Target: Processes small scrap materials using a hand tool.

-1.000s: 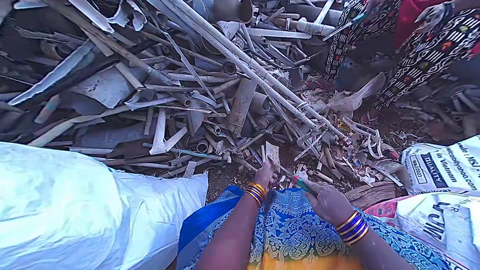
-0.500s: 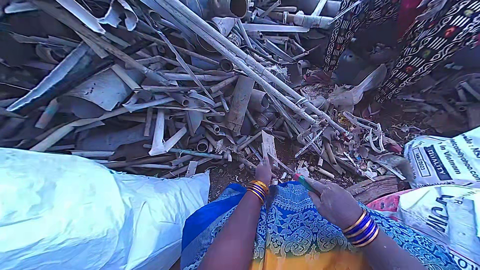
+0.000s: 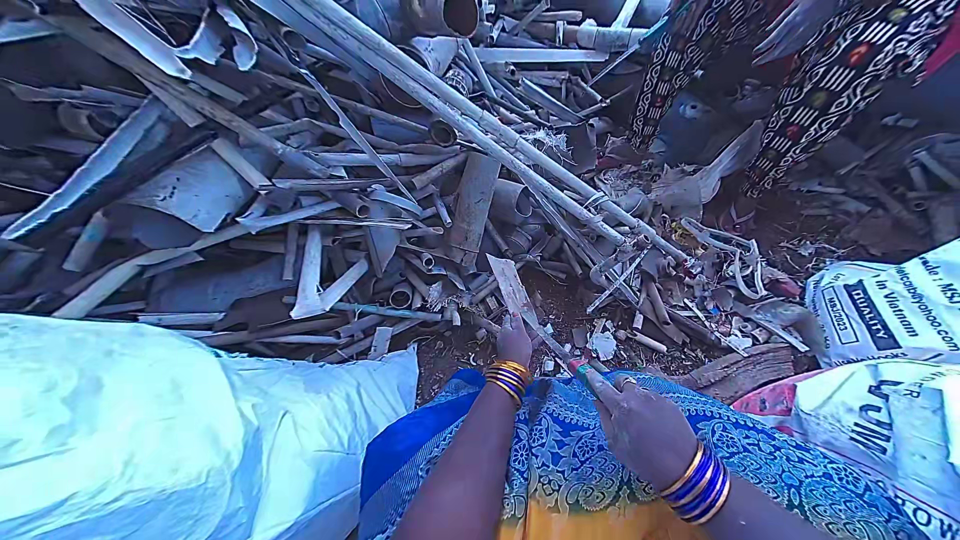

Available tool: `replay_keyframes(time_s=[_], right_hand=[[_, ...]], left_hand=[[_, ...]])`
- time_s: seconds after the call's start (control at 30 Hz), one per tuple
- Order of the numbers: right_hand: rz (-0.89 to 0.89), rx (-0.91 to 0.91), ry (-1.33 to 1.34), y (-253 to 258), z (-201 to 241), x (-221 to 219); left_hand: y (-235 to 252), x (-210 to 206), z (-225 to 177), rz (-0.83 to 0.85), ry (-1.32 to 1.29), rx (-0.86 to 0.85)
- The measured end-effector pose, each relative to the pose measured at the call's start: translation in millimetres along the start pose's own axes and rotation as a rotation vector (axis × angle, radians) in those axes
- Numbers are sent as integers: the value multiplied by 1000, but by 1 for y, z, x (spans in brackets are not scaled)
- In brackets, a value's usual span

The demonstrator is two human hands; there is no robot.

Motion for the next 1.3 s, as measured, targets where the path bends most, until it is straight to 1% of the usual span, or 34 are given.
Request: replay_keyframes(time_s=[0.07,0.1,0.17,0.23,0.3,0.37,0.4,0.43,0.5,0.6,0.73,0.77,0.83,0.93,1.03,1.1,1.17,1.2,1.23,1.3], right_hand=[[-120,58,-6,-9,6,8],[-150,61,-13,-11,6,10],[-159,32,-29,-4,2,7],[-80,-22,-21,7,-6,-2],[-96,-15,-33,8,-7,-3],[-142,20,-75,-1,-1,3],[-128,18,-93,-5,1,3],[-129,15,-110,-7,2,4],[-169,12,-125,-7,2,4],[-113,-24,-87,3,-4,1],[-12,-18,-112,-4,0,2],[1,-20,-120,-6,1,3],[-37,-25,-114,-5,-1,6],[46,-70,-89,1,-8,-1],[30,-41,-89,-2,-3,-1],[96,-100,-67,3,-10,-3],[154,-185,-27,17,-29,-6],[161,-231,0,27,-42,-7],[160,-277,33,35,-56,-9],[150,-342,119,50,-82,-14]], left_hand=[[3,5,-3,-42,60,-38],[3,4,-4,-40,64,-43],[-2,-2,-2,9,55,-19],[-4,-9,2,58,65,-7],[-3,-10,2,58,106,-17],[1,-3,-5,17,273,-62],[5,0,-9,12,377,-83],[9,2,-8,5,433,-95],[11,0,-4,12,461,-91],[2,-9,-3,63,465,-84],[3,-3,-10,27,571,-123],[2,-2,-11,28,597,-130],[1,-6,-10,54,607,-129],[3,-11,-3,87,562,-122],[5,-9,-2,88,575,-95],[2,-15,2,147,504,-59],[-10,-28,9,264,419,4],[-17,-34,12,323,420,25],[-21,-38,15,369,459,29],[-20,-41,19,416,647,-13]])
Point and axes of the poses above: each hand's wrist, its own y-axis towards the middle knuckle, its own x-axis out of the back of the hand, z = x × y, the point moved 10 cm from there along y, towards the middle knuckle, and after that the axes turned 2 degrees about -z, right-handed, at the moved point
